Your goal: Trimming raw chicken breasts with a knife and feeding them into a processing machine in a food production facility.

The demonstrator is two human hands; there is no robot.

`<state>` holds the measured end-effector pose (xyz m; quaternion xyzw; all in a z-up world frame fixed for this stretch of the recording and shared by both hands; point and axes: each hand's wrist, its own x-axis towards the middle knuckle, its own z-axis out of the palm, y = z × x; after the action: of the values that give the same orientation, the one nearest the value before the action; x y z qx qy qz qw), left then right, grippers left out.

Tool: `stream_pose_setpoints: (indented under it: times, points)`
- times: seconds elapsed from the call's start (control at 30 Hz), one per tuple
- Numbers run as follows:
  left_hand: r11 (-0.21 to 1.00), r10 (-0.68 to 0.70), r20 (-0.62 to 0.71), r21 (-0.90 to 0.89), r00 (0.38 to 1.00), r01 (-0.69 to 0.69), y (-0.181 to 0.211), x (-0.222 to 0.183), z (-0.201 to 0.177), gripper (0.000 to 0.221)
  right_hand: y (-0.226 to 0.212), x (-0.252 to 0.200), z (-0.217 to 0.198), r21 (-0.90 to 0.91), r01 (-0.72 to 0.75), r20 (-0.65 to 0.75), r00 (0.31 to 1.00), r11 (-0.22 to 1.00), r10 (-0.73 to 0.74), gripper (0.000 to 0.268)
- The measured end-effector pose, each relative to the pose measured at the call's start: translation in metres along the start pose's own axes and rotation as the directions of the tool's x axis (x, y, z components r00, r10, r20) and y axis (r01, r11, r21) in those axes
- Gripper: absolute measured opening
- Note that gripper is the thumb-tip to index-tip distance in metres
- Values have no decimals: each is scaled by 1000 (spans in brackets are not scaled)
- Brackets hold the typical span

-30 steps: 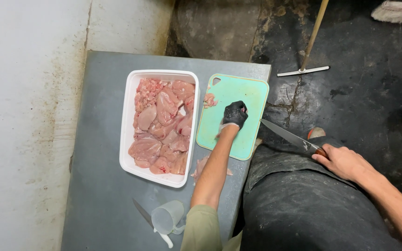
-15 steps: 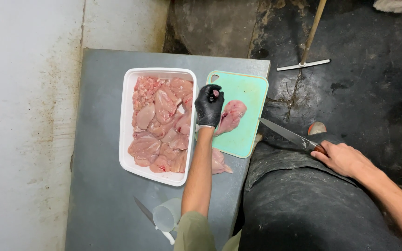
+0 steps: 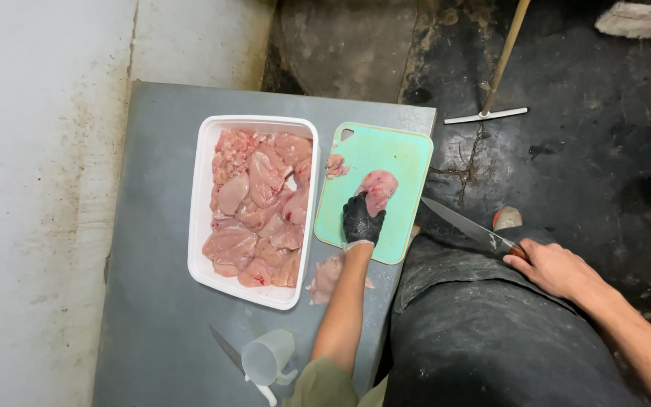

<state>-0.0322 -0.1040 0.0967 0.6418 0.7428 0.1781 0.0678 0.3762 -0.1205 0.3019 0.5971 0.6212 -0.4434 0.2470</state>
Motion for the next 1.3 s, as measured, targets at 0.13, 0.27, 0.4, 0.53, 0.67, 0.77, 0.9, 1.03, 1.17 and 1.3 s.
stream_pose_setpoints:
  times: [0.13,0.27,0.4,0.53,0.67,0.77,0.9,1.03,1.17,1.3]
  points:
    - [992,-12,-98,-124,995,-1,6,0,9,82,-5,0,-2,-34,9,18,1000,999,-8,47]
    - [966,-57,93,-247,994,79,15,25,3,61,-8,1,-7,-28,29,29,999,999,-28,47]
    - [950,220,-65,-214,973,-229,51,18,-64,18,-15,2,-18,-92,44,26,999,995,-41,54]
    - [986,159,-20,-56,987,-160,52,-30,-62,62,-16,20,-31,-224,118,-24,992,967,-127,58]
    - [999,17,46,39,999,-18,61,-59,-58,84,-25,46,-52,-201,277,-25,958,940,-287,38]
    - [998,-45,27,-40,999,46,69,-62,-56,85,-32,75,-73,-347,382,-62,902,856,-428,30]
    - [991,-114,28,-61,993,116,84,-63,-64,79,-49,108,-105,-588,372,63,906,718,-418,33]
    - [980,-139,-17,-145,990,135,85,-65,-60,71,-63,136,-121,-581,393,167,914,713,-369,30]
    - [967,-101,-57,-240,993,85,93,-65,-73,71,-70,180,-120,-516,495,297,869,699,-396,35]
    - [958,-135,-49,-261,990,118,97,-68,-67,73,-82,211,-111,-253,576,382,798,777,-467,33]
